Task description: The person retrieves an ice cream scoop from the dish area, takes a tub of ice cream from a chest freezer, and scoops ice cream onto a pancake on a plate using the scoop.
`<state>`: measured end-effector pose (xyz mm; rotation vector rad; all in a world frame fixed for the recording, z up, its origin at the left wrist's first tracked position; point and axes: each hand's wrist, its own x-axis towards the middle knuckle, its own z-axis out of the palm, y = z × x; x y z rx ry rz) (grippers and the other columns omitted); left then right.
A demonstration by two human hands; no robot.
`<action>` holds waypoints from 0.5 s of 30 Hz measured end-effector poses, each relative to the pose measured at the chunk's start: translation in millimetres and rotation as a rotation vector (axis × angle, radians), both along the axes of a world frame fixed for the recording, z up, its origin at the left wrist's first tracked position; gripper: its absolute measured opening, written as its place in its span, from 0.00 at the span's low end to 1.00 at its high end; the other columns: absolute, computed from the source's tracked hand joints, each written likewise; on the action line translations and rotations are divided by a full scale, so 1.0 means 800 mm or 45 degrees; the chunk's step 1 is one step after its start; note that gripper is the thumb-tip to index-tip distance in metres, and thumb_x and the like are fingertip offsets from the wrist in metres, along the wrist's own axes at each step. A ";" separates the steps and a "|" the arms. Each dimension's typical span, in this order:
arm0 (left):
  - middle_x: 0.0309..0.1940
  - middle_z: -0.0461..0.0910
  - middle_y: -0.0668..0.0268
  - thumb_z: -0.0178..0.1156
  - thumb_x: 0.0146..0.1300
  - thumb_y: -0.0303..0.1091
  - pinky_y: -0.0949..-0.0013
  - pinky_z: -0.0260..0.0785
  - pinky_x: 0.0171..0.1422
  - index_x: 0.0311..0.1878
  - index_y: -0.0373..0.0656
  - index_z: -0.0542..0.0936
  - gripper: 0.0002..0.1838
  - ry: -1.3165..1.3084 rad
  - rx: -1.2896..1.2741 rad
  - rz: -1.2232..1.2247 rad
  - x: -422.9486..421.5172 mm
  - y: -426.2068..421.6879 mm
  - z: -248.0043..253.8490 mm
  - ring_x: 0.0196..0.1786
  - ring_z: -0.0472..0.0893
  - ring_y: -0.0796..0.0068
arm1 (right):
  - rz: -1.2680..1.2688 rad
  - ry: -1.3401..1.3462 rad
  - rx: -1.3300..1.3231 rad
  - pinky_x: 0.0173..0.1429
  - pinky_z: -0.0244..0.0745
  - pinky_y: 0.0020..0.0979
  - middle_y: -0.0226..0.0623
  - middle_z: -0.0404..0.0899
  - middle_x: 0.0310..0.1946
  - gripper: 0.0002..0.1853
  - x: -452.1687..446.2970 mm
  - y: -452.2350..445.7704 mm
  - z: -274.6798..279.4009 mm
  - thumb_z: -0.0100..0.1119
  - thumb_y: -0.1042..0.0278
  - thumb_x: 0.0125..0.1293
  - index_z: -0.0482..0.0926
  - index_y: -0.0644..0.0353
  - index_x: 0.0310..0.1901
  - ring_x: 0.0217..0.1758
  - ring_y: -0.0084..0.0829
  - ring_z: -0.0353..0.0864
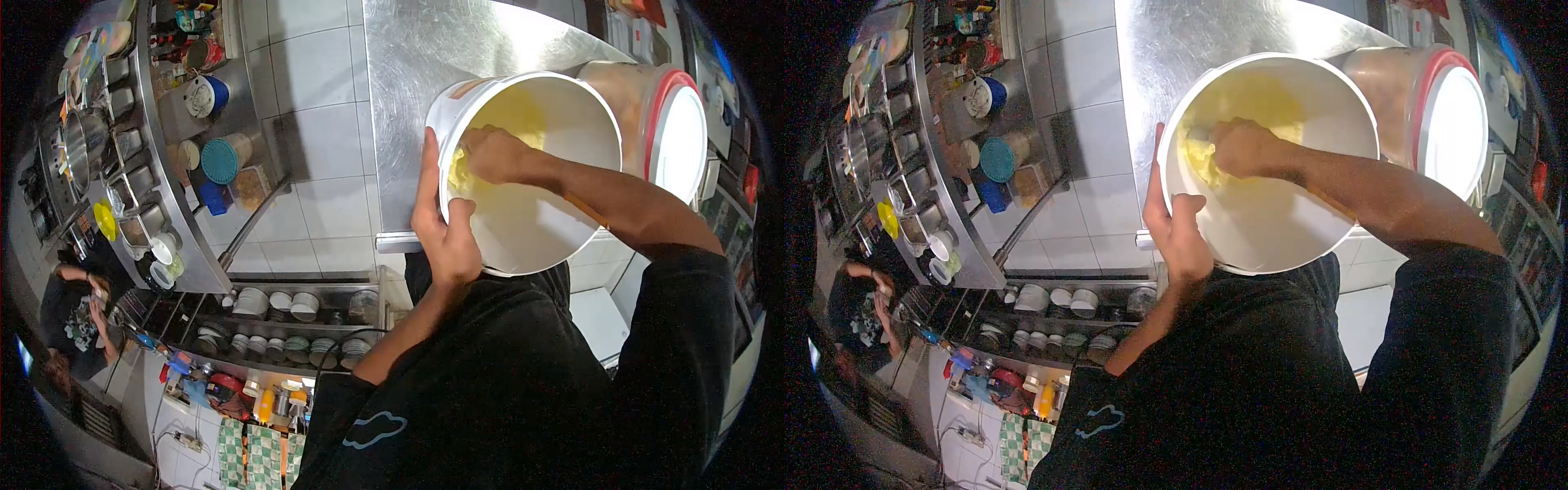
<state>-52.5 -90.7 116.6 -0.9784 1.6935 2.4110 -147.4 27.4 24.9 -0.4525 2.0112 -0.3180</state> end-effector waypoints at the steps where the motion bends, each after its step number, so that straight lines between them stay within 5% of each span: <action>1: 0.75 0.62 0.43 0.43 0.57 0.21 0.60 0.51 0.80 0.76 0.27 0.60 0.38 0.060 -0.131 -0.051 -0.005 -0.001 0.011 0.78 0.62 0.55 | -0.001 -0.002 0.000 0.60 0.77 0.49 0.63 0.81 0.51 0.19 0.008 0.007 -0.025 0.52 0.70 0.65 0.79 0.74 0.53 0.58 0.50 0.83; 3: 0.75 0.62 0.42 0.43 0.57 0.21 0.60 0.51 0.80 0.76 0.28 0.60 0.38 0.117 -0.263 -0.101 -0.002 0.000 0.009 0.78 0.62 0.54 | 0.673 0.216 -0.138 0.45 0.83 0.50 0.62 0.82 0.46 0.18 0.017 0.019 -0.069 0.50 0.71 0.65 0.79 0.75 0.52 0.44 0.48 0.88; 4: 0.75 0.62 0.42 0.43 0.58 0.21 0.60 0.51 0.80 0.76 0.28 0.60 0.38 0.111 -0.185 -0.054 0.002 0.004 -0.007 0.78 0.61 0.54 | 0.674 0.219 -0.137 0.45 0.83 0.50 0.62 0.82 0.46 0.18 0.008 0.012 -0.056 0.50 0.71 0.65 0.79 0.75 0.52 0.44 0.48 0.88; 6: 0.76 0.61 0.42 0.43 0.58 0.21 0.59 0.51 0.80 0.76 0.28 0.60 0.38 0.095 -0.107 -0.011 0.004 0.004 -0.004 0.78 0.61 0.53 | -0.227 -0.474 0.122 0.26 0.80 0.47 0.56 0.83 0.31 0.18 -0.010 -0.008 -0.011 0.49 0.70 0.66 0.79 0.75 0.51 0.25 0.46 0.86; 7: 0.76 0.61 0.42 0.43 0.59 0.22 0.59 0.51 0.80 0.76 0.28 0.60 0.37 0.161 -0.200 -0.055 -0.002 -0.001 0.012 0.78 0.61 0.53 | -0.227 -0.476 0.120 0.26 0.80 0.47 0.56 0.83 0.31 0.18 -0.011 -0.004 -0.022 0.49 0.70 0.66 0.79 0.75 0.51 0.25 0.46 0.86; 9: 0.76 0.61 0.42 0.44 0.60 0.23 0.59 0.51 0.80 0.76 0.28 0.60 0.37 0.226 -0.292 -0.101 -0.003 -0.001 0.013 0.78 0.61 0.53 | -0.398 -0.733 0.174 0.14 0.67 0.40 0.41 0.71 0.15 0.13 -0.013 0.008 -0.052 0.47 0.68 0.69 0.79 0.68 0.39 0.10 0.37 0.72; 10: 0.76 0.61 0.42 0.43 0.60 0.23 0.59 0.51 0.80 0.76 0.29 0.60 0.37 0.162 -0.186 -0.060 0.002 0.004 -0.001 0.78 0.61 0.53 | -0.396 -0.735 0.173 0.14 0.67 0.40 0.41 0.71 0.15 0.13 -0.017 0.006 -0.038 0.47 0.68 0.69 0.79 0.68 0.39 0.10 0.37 0.72; 12: 0.76 0.61 0.42 0.43 0.60 0.23 0.58 0.51 0.80 0.76 0.29 0.60 0.37 0.102 -0.086 -0.025 0.003 0.004 -0.002 0.78 0.61 0.53 | -0.940 -1.044 0.212 0.14 0.51 0.26 0.26 0.57 0.15 0.18 -0.027 -0.003 0.004 0.40 0.57 0.78 0.66 0.53 0.28 0.12 0.17 0.52; 15: 0.76 0.61 0.44 0.43 0.57 0.23 0.58 0.52 0.79 0.76 0.29 0.60 0.38 0.206 -0.259 -0.089 -0.004 -0.002 0.020 0.78 0.62 0.54 | -1.109 -1.419 0.235 0.15 0.47 0.25 0.21 0.52 0.15 0.22 -0.008 0.004 -0.014 0.39 0.52 0.80 0.60 0.51 0.25 0.12 0.15 0.49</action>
